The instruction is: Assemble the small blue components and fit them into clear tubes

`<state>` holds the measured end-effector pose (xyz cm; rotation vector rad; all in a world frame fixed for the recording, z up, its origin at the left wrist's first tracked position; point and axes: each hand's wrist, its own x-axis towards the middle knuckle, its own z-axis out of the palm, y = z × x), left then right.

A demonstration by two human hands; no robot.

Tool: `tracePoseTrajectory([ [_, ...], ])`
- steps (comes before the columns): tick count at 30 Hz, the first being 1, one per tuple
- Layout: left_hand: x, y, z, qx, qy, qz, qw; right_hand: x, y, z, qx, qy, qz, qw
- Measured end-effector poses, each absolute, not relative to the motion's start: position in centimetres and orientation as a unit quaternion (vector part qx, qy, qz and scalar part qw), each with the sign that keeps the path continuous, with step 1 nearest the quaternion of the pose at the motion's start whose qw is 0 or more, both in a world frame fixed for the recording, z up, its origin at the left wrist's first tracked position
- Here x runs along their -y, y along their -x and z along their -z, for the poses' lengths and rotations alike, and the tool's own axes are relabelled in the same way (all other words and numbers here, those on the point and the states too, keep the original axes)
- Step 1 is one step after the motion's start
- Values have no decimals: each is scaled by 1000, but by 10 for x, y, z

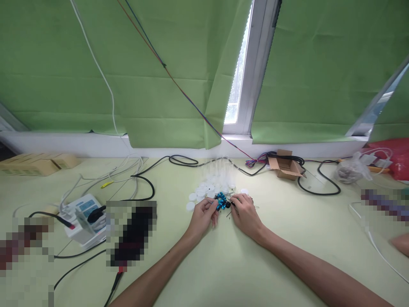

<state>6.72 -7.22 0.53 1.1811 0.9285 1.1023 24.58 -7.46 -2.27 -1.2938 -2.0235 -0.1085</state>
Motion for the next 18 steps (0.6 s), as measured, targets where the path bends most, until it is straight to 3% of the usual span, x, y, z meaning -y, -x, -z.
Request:
tracePoseTrajectory([
  [18, 68, -64, 4, -367, -459, -486, 647, 72, -247, 26, 792, 504, 51, 342],
])
